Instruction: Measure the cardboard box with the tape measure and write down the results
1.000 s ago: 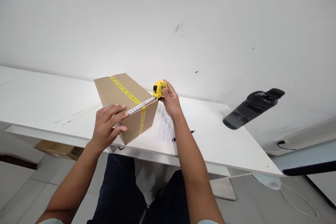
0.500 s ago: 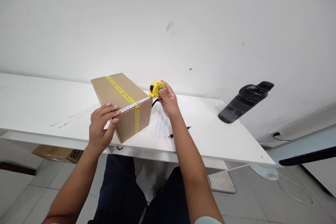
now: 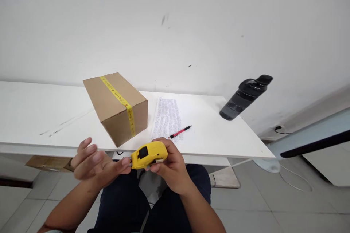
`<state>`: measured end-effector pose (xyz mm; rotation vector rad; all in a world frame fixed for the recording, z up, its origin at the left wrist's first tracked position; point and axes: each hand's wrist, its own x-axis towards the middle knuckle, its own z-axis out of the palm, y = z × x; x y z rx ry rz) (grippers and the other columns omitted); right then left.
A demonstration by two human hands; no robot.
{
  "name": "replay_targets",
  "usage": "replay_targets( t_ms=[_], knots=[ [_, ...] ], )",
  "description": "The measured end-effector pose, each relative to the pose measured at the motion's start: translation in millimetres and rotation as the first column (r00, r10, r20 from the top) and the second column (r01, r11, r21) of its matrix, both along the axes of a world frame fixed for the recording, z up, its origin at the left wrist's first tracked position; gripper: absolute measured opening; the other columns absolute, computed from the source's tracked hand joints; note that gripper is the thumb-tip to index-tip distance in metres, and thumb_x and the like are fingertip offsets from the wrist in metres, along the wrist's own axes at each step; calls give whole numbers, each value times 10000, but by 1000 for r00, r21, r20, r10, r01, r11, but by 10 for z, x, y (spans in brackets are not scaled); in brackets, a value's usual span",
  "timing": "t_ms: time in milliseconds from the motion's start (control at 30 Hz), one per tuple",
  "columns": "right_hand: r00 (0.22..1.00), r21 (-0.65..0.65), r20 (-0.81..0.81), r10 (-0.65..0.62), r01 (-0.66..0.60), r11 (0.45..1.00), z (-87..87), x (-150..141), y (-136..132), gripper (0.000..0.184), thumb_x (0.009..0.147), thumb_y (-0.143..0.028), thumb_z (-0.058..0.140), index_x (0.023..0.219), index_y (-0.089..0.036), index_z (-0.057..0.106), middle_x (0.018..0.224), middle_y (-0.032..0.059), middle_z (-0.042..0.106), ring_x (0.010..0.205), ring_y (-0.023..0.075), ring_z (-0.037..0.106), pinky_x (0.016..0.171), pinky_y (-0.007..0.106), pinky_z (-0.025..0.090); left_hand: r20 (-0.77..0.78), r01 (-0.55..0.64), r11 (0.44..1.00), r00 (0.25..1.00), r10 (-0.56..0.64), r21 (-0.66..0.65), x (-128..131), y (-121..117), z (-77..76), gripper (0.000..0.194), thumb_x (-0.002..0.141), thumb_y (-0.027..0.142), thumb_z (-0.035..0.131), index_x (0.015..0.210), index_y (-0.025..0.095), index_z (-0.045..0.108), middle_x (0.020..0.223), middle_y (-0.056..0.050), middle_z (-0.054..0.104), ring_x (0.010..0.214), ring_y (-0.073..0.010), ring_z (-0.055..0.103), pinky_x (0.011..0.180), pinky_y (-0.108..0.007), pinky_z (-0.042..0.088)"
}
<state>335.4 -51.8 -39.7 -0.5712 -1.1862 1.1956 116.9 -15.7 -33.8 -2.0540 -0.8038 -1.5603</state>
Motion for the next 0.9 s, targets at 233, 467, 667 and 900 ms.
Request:
replay_targets(
  t_ms=[233,467,667,900],
  knots=[
    [990,-225,100,-104,124,966,-395,527,294,432,770,-467,857,1082,-242,660,865,15,716,670,158,660,665,328,591,-318,-32,997,947,51,63,280,346,316,498,858,501,756,1284,281,619,1211,-83,727,1177,-268,630,1138,-477,399],
    [957,-327,272,-104,194,925,-449,622,654,462,727,-520,842,1003,-191,670,993,37,715,612,113,617,674,333,554,-154,-457,827,889,430,-328,652,859,470,440,929,483,635,1309,263,620,1287,-153,669,1221,-401,550,1127,-707,142],
    [923,-302,305,-234,326,896,-486,811,792,492,642,-500,893,938,-201,636,844,0,711,615,131,606,636,315,524,-143,-528,764,845,515,-372,604,1005,542,292,884,460,679,1075,243,720,1194,-159,645,1154,-410,515,1046,-695,215],
    [894,-266,272,-356,426,865,-541,995,952,478,673,-544,868,932,-198,663,904,-3,692,593,108,577,636,305,503,-148,-389,906,918,367,-167,259,680,417,235,837,290,686,1064,242,721,1050,-109,654,1035,-316,575,1123,-630,250]
  ],
)
